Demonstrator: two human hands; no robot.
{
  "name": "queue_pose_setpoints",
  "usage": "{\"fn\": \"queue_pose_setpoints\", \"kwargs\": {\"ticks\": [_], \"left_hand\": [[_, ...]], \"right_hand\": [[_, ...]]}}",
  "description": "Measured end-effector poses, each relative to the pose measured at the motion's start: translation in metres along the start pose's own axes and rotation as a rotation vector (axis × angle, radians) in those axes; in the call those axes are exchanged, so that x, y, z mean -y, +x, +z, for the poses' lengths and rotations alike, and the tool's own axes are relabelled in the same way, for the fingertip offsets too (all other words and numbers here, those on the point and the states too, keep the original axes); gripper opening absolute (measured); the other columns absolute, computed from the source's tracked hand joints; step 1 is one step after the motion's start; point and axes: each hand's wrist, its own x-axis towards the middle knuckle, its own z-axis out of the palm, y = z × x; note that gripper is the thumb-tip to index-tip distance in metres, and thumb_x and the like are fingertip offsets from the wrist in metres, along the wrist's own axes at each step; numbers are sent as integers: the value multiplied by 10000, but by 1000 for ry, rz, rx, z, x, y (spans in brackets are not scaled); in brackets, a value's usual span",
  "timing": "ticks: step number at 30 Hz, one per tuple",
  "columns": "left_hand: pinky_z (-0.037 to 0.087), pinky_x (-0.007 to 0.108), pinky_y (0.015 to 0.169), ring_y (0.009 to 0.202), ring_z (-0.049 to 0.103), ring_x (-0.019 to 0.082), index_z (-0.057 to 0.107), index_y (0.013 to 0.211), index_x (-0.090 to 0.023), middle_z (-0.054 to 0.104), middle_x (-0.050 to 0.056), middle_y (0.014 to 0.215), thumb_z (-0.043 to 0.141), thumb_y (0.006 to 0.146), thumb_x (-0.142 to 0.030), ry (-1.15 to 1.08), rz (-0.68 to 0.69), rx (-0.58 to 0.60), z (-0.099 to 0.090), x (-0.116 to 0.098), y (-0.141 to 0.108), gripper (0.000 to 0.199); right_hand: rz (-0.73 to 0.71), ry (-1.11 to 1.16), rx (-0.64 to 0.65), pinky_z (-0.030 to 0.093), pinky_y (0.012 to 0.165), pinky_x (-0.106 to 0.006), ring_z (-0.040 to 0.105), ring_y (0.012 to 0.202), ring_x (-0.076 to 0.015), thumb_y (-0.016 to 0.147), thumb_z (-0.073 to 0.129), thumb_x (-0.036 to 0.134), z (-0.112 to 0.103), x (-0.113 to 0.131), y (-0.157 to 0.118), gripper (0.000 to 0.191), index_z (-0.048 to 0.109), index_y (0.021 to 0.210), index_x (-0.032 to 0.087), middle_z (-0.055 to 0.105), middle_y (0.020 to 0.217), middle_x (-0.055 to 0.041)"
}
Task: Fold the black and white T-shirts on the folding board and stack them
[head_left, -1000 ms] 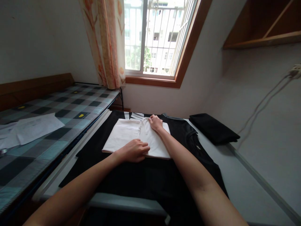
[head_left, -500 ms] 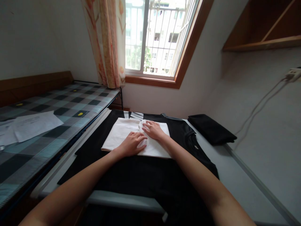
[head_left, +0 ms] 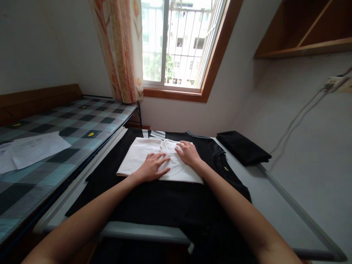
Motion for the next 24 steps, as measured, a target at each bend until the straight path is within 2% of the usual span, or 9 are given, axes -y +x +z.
{"fn": "queue_pose_setpoints", "kwargs": {"ticks": [4, 8, 10, 13, 18, 21, 24], "left_hand": [[250, 512, 1101, 1345, 408, 292, 485, 1390, -253, 466, 115, 1454, 384, 942, -560, 1, -20, 52, 2, 0, 0, 553], [218, 509, 1118, 1376, 370, 283, 473, 1403, -254, 435, 112, 1480, 361, 949, -565, -10, -34, 86, 0, -1, 1, 561], [203, 512, 1121, 1385, 356, 282, 463, 1411, -253, 418, 114, 1491, 350, 952, -569, -18, -37, 100, 0, -1, 2, 568], [186, 512, 1125, 1395, 341, 280, 451, 1419, -258, 398, 112, 1505, 340, 948, -589, -39, -40, 111, 0, 0, 2, 587], [166, 502, 1129, 1409, 314, 276, 445, 1421, -293, 376, 82, 1522, 308, 950, -605, -54, -16, 120, 2, 3, 3, 581], [155, 495, 1132, 1410, 311, 270, 436, 1427, -303, 369, 73, 1526, 300, 955, -597, -44, -1, 128, 3, 4, 4, 572], [153, 494, 1133, 1412, 308, 269, 428, 1433, -301, 365, 75, 1527, 302, 954, -598, -37, -2, 134, 3, 4, 5, 577]], "right_hand": [[223, -2, -55, 399, 970, -420, 526, 1151, -291, 923, 483, 383, -13, -22, -17, 392, 621, 1234, 189, 570, 1280, -133], [413, 85, -52, 434, 927, -423, 563, 1079, -296, 901, 500, 404, -14, -39, -30, 411, 616, 1230, 189, 577, 1170, -140], [410, 160, -34, 435, 943, -402, 562, 1098, -281, 906, 495, 422, -10, -43, -33, 428, 609, 1245, 188, 562, 1186, -140], [323, 212, 19, 415, 987, -388, 530, 1173, -263, 937, 455, 389, -5, -44, -35, 435, 568, 1314, 205, 515, 1297, -137], [253, 103, 169, 341, 1054, -473, 396, 1325, -308, 963, 419, 365, -5, -47, -39, 423, 538, 1358, 271, 394, 1469, -126], [246, 95, 220, 323, 1073, -441, 383, 1346, -273, 982, 367, 347, -6, -50, -40, 433, 507, 1384, 266, 383, 1491, -121], [256, 70, 208, 322, 1072, -401, 395, 1337, -254, 986, 339, 351, -7, -50, -42, 461, 474, 1408, 226, 419, 1474, -126]]}}
